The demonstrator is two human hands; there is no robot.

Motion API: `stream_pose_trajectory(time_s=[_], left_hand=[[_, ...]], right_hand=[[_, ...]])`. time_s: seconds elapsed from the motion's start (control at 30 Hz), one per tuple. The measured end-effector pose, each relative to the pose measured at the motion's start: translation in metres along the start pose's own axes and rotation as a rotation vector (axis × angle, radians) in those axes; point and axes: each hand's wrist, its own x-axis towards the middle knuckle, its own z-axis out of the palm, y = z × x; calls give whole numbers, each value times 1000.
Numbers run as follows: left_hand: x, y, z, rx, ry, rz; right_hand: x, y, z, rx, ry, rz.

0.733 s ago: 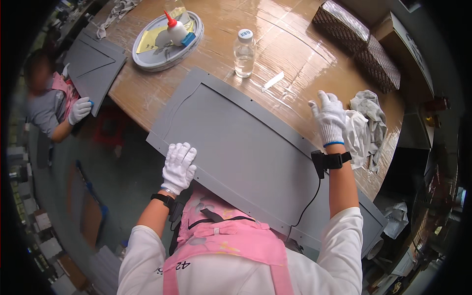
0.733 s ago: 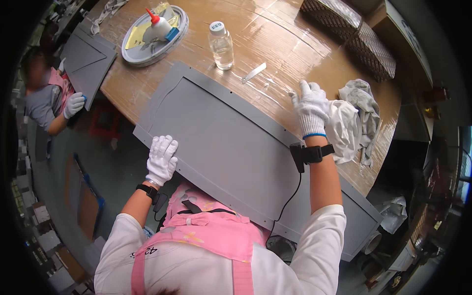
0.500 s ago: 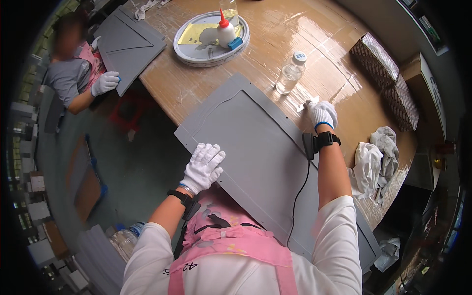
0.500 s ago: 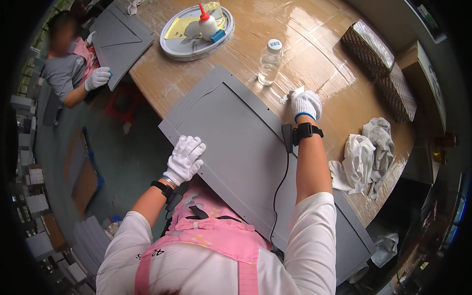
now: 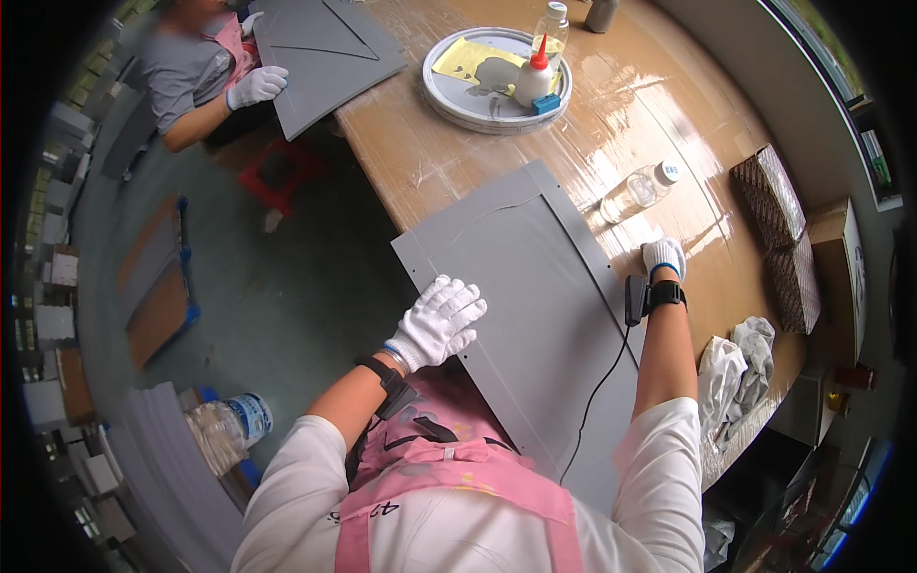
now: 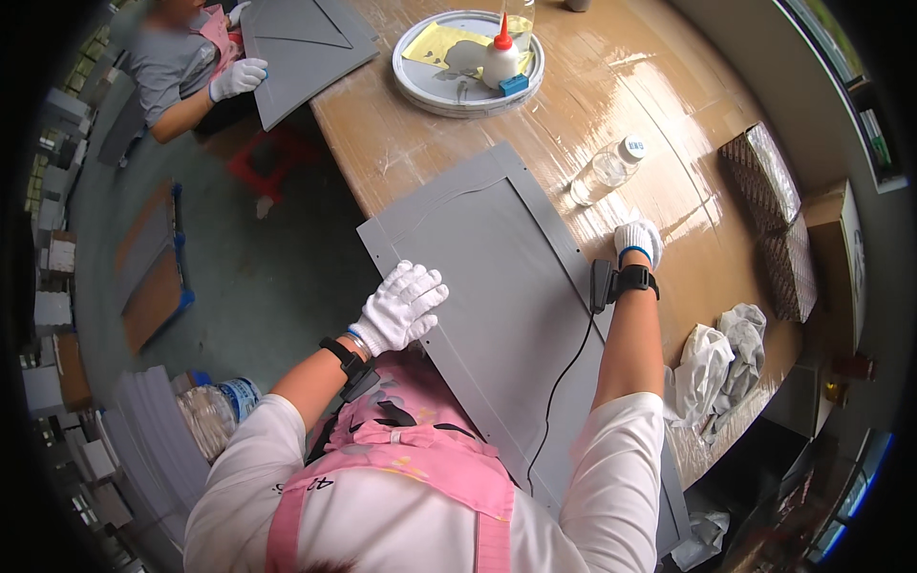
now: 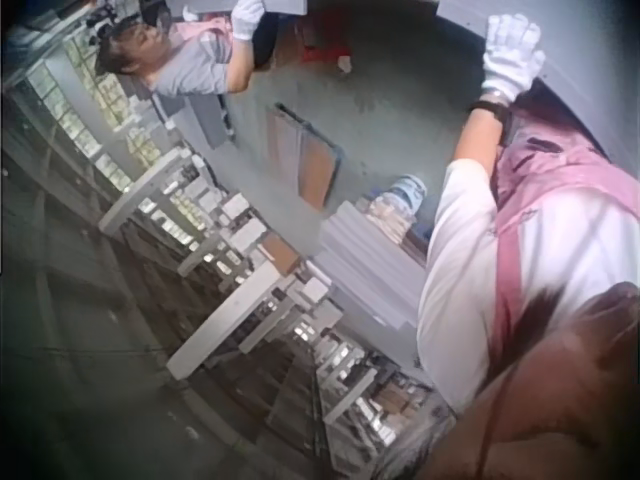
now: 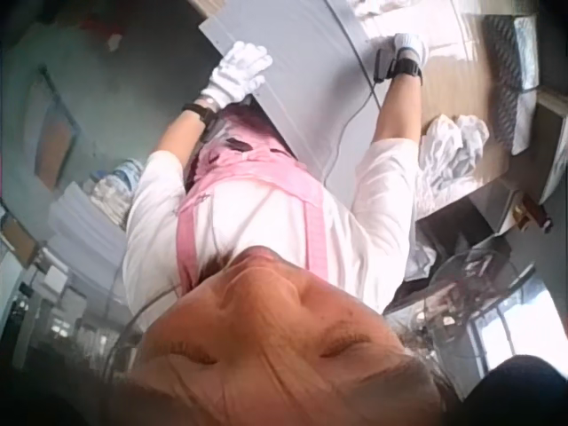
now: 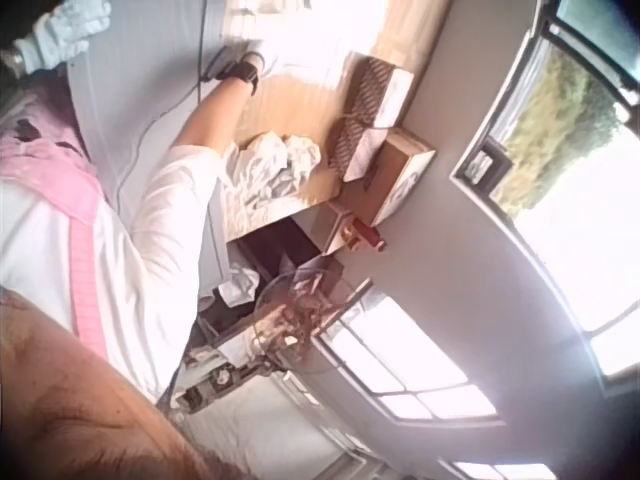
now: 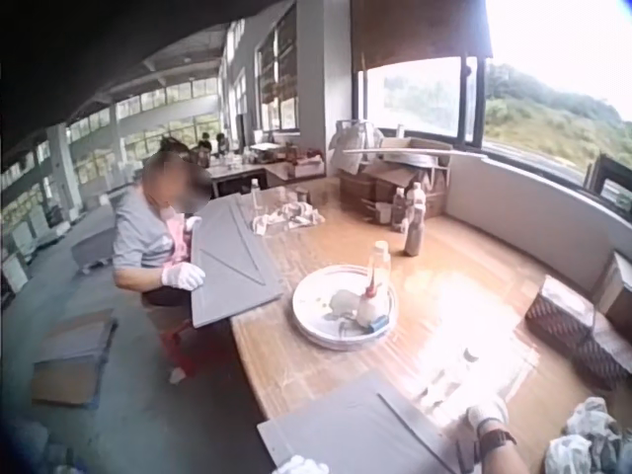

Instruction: Polishing and cleaning grey-painted wooden furniture panels using a rag and liquid.

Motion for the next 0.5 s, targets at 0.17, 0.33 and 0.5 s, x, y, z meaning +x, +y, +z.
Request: stream_pose_trajectory(time_s=[0.17,0.33,0.5], left_hand=[[-1,6,-6,27,7,-24],[-1,8,-9,18,-32,-38],[-2,6,-8,7,-66,-57]], right_hand=[[28,13,31,-148,-16,-110],[40,13,43,-188,37,-83],[14,8,23,40,38,-33]])
